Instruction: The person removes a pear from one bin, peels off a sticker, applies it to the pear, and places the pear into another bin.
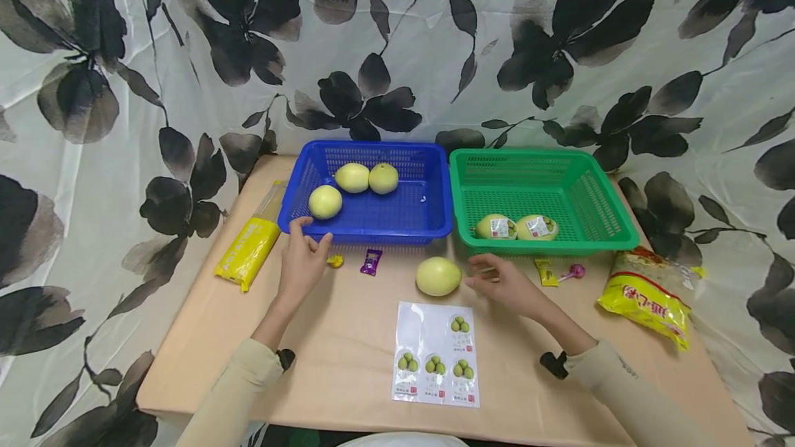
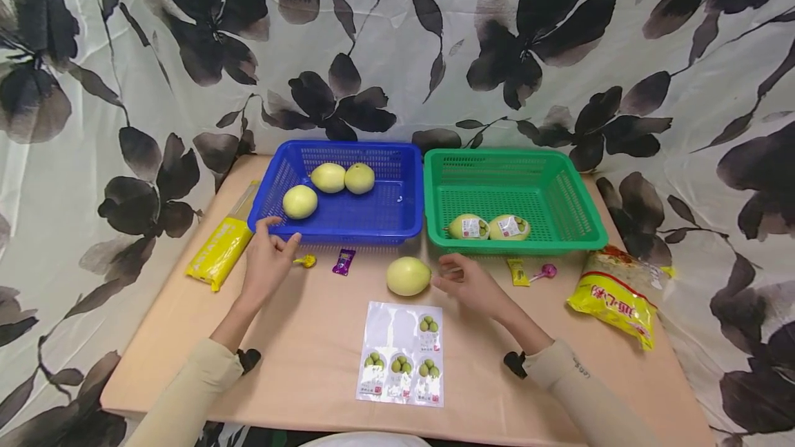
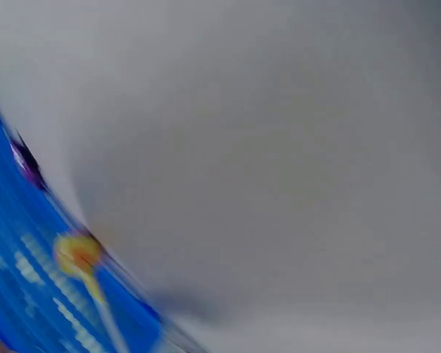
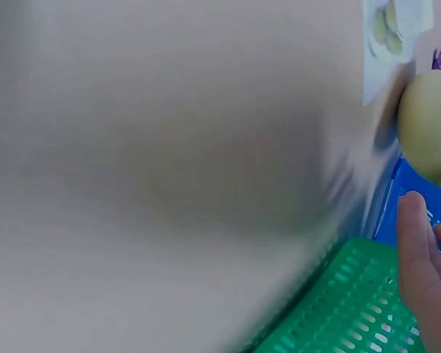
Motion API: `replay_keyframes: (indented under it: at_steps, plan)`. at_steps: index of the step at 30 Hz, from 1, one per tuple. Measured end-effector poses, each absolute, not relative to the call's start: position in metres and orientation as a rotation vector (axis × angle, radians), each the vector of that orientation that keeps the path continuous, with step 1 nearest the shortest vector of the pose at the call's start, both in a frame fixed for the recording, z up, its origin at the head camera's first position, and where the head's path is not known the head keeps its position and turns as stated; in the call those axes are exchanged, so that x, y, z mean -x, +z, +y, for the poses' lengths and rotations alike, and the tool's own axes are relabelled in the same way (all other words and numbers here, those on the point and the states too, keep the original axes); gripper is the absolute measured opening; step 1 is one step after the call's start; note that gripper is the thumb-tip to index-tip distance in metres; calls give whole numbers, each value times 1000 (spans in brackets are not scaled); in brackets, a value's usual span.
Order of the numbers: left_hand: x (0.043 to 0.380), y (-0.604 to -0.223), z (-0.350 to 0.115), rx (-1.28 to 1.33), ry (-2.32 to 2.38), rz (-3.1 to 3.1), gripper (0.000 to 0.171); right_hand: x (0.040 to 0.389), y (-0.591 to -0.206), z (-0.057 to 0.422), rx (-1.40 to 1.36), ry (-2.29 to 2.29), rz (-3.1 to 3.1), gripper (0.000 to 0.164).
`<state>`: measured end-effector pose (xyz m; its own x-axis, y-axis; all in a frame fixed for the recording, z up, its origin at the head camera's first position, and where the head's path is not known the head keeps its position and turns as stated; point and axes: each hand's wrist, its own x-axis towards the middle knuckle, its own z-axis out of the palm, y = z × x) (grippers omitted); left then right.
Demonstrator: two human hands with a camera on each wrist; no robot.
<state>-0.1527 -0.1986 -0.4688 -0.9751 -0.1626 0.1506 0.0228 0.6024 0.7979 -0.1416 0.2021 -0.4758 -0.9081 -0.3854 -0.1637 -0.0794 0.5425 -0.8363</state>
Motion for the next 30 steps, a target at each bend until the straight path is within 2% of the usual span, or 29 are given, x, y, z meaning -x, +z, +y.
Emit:
replay_keyframes:
  at_steps: [3,7,10,12,17,25,30]
  plan:
    - [144,-464,-175,18,-1385,-2643,30,132,-476,203,440,-1262,2530,42]
    - [136,-468,-144,422,-1423,-2868,13,124,-478,200,560,-1225,2534,26]
    - [132,-476,-126,709,-1365,-3026,19,118,-482,197,637,-1166,2492,23]
    - [130,-482,-117,790,-1304,-3100,26,115,-485,196,669,-1137,2456,24]
    - [124,-493,-104,770,-1100,-3222,36,109,-492,193,707,-1110,2424,26]
    - [119,-497,-98,698,-1070,-3250,38,105,-504,195,655,-1082,2430,29]
    - [120,-498,-96,727,-1066,-3251,38,106,-508,194,639,-1087,2441,21]
